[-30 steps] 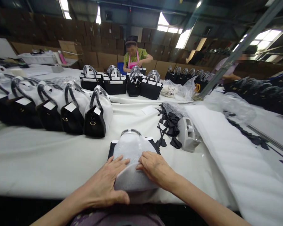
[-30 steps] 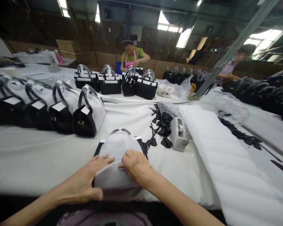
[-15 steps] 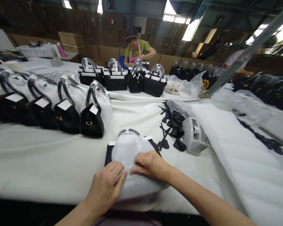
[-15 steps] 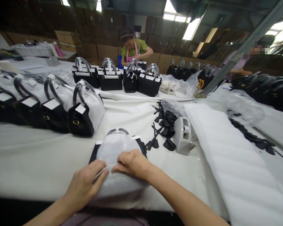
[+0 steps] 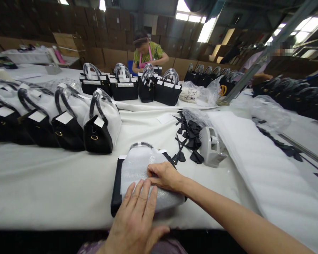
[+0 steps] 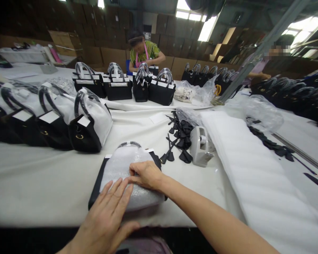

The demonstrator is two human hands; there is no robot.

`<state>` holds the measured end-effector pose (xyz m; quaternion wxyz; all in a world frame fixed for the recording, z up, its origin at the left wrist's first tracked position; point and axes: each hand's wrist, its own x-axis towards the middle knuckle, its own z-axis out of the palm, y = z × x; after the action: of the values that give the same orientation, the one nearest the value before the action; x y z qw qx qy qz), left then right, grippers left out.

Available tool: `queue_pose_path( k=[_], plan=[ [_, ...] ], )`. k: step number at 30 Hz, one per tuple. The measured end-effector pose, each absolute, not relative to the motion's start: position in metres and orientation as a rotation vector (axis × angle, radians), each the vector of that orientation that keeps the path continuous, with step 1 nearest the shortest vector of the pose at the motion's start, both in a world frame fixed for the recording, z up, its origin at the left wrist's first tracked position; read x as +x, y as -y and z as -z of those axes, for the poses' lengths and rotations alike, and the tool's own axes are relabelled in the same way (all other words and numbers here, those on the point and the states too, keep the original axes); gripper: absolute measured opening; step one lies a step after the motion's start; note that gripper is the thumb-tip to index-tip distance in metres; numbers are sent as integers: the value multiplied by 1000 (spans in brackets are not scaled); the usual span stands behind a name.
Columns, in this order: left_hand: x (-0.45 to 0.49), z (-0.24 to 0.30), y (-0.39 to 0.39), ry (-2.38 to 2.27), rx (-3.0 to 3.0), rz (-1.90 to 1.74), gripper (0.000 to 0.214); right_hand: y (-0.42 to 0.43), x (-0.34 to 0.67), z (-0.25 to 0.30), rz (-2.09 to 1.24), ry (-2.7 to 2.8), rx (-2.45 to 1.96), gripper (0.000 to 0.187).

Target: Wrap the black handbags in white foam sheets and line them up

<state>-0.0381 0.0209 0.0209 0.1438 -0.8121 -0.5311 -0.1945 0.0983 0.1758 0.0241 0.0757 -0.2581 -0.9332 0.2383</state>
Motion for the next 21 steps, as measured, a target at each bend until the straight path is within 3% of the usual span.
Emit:
queue_pose_path(
  k=[2, 3, 7, 10, 13, 21],
  plan=[
    [-26, -4, -18, 1591, -2268, 459, 88, -173, 98, -23, -668, 2771, -766, 16],
    [-22, 5, -18, 1627, -2205, 437, 88, -172, 99, -23, -662, 2740, -762, 16],
    [-23, 30, -23, 1661, -2083, 378, 63, -180, 113, -23, -732, 2313, -987, 32],
    [-27, 32, -25, 1605, -2085, 387, 57, -189, 135, -14, -751, 1793, -1374, 54],
    [-27, 31, -23, 1613, -2074, 427, 54, -183, 152, -1, -875, 1633, -1589, 69],
    [-40, 38, -5, 1601, -2114, 523, 57, -121, 155, -1, -674, 1888, -1553, 43]
  ],
)
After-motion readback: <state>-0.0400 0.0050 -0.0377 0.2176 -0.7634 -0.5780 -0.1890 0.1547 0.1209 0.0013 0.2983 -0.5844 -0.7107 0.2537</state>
